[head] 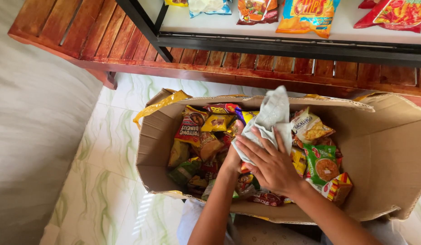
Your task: Clean snack bags with a cloth and organize them on a shelf.
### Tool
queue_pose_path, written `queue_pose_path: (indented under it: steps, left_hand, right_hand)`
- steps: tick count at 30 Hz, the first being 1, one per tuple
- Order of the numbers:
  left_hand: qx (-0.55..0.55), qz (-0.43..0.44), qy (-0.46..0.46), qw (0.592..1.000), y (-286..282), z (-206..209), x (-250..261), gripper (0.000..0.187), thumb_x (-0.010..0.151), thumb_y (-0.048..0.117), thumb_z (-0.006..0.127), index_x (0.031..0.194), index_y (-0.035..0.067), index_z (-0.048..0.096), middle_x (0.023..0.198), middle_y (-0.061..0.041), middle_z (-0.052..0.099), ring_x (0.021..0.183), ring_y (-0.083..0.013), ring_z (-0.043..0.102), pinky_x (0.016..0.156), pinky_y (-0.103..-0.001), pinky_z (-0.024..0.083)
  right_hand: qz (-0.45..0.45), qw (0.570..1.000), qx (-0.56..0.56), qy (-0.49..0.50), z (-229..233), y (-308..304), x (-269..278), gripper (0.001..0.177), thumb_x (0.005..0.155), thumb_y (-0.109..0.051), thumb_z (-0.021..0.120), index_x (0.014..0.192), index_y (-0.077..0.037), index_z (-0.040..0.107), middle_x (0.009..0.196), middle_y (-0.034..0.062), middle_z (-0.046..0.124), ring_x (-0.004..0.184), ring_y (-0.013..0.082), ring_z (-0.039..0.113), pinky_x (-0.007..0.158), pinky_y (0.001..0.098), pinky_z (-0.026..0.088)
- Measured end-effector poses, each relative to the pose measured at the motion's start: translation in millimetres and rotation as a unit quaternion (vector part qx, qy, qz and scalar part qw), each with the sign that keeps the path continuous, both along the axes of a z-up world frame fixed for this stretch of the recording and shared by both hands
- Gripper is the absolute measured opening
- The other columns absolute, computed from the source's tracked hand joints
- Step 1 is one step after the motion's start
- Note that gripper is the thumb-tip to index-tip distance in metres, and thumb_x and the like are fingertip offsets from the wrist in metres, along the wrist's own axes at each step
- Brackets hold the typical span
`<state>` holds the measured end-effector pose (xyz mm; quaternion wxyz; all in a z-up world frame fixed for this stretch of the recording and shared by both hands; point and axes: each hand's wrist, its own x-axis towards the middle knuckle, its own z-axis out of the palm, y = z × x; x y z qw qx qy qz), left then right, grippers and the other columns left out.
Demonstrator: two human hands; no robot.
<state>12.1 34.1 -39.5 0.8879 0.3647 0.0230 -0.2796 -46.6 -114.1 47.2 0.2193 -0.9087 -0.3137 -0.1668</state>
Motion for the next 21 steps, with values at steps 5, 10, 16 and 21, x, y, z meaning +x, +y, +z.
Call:
queue_pose_path:
  steps: [5, 10, 16, 21]
  left_hand:
    - [0.113, 0.035, 0.021, 0.993, -14.6, 42.4, -6.8, 0.072, 0.103, 0.063, 0.036, 0.147, 0.008, 0.051, 0.134, -0.011, 0.064, 0.118, -0.0216, 0.064, 0.098, -0.036, 0.054]
    - [0.120, 0.018, 0.052, 0.991, -13.2, 42.7, -7.6, 0.067, 0.103, 0.057, 0.042, 0.149, 0.009, 0.048, 0.138, -0.007, 0.063, 0.121, -0.0181, 0.063, 0.101, -0.034, 0.054]
    - [0.092, 0.043, 0.063, 0.993, -12.9, 37.2, -7.7, 0.070, 0.102, 0.060, 0.043, 0.148, 0.007, 0.050, 0.135, -0.011, 0.064, 0.115, -0.0214, 0.065, 0.099, -0.035, 0.054]
    - [0.093, 0.102, 0.031, 0.990, -15.7, 42.4, -6.0, 0.080, 0.103, 0.067, 0.038, 0.145, 0.001, 0.052, 0.131, -0.015, 0.066, 0.111, -0.0241, 0.067, 0.098, -0.036, 0.056]
  right_hand:
    - [-0.073, 0.992, 0.099, -0.042, -17.0, -29.1, 25.8, 0.045, 0.108, -0.043, 0.033, 0.149, -0.031, 0.050, 0.167, 0.0025, 0.032, 0.157, 0.0290, 0.025, 0.127, 0.0596, 0.016]
    - [-0.179, 0.926, 0.301, 0.138, -20.4, -45.8, 39.4, 0.060, 0.113, -0.047, 0.022, 0.165, -0.018, 0.030, 0.176, 0.0111, 0.012, 0.162, 0.0337, 0.013, 0.130, 0.0517, 0.020]
    - [-0.211, 0.819, 0.449, 0.289, -25.8, -33.0, 36.3, 0.081, 0.105, -0.060, 0.021, 0.164, -0.008, -0.001, 0.176, 0.0138, -0.005, 0.161, 0.0292, -0.003, 0.129, 0.0450, 0.006]
    - [-0.132, 0.939, 0.289, 0.135, 0.3, -7.2, 9.9, 0.075, 0.110, -0.053, 0.015, 0.167, -0.004, 0.002, 0.175, 0.0200, -0.007, 0.163, 0.0329, -0.003, 0.133, 0.0474, 0.005]
